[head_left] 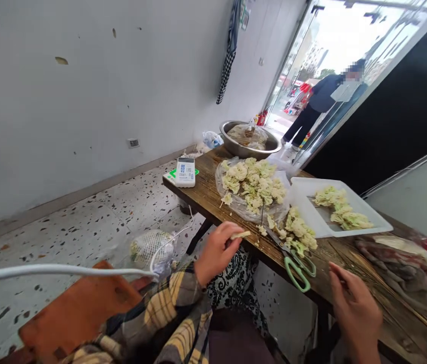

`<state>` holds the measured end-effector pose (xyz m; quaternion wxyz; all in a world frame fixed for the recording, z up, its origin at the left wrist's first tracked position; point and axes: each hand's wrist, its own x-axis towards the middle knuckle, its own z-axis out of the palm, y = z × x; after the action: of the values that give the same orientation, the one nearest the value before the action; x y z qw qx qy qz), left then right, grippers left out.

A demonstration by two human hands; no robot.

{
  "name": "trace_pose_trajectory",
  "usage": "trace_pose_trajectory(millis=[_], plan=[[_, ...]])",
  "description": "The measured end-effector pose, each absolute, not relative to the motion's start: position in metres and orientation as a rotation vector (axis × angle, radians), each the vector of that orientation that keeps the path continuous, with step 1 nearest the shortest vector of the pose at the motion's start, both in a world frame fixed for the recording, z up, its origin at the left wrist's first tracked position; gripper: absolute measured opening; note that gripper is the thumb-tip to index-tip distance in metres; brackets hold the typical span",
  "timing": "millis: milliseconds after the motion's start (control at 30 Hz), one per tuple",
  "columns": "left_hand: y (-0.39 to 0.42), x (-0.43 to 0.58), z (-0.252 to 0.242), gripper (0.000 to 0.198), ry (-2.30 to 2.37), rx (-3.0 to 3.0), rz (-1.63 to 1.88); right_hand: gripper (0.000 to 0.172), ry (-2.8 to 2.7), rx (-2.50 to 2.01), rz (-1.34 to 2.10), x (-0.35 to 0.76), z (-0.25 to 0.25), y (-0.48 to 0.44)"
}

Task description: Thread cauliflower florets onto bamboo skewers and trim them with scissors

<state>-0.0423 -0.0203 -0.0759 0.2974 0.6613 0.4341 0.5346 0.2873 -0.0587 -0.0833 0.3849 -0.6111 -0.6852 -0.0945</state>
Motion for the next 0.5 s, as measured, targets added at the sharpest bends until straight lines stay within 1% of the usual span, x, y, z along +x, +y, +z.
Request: trace_pose_trajectory(millis=[100,200,233,267,333,400,500], plan=[[0.021,-0.015,-0.054,0.026,1.112,1.827,1.503,0.037,-1.762,-1.581,-0.192,0.288,-0.087,-0.063],[0.045,0.002,-0.050,0.056,1.071,1.764,1.482,0.037,-1.808,-1.568,-0.159,0.289,-0.091,-0.070],[0.048,0.003,-0.051,0.060,1.047,1.784,1.485,0.037,-1.827,-1.544,-0.144,0.288,-0.093,-0.072],[0.048,0.002,-0.052,0.061,1.035,1.801,1.492,0.037,-1.842,-1.518,-0.122,0.287,-0.094,-0.075],[0.047,-0.010,-0.055,0.056,1.091,1.808,1.570,0.037,-1.862,-1.464,-0.063,0.284,-0.096,-0.081],[0.050,-0.031,-0.054,0.049,1.269,1.741,1.726,0.037,-1.889,-1.428,0.003,0.280,-0.096,-0.087],[0.067,-0.070,-0.048,0.043,1.602,1.592,1.987,0.037,-1.914,-1.417,0.062,0.274,-0.093,-0.093]])
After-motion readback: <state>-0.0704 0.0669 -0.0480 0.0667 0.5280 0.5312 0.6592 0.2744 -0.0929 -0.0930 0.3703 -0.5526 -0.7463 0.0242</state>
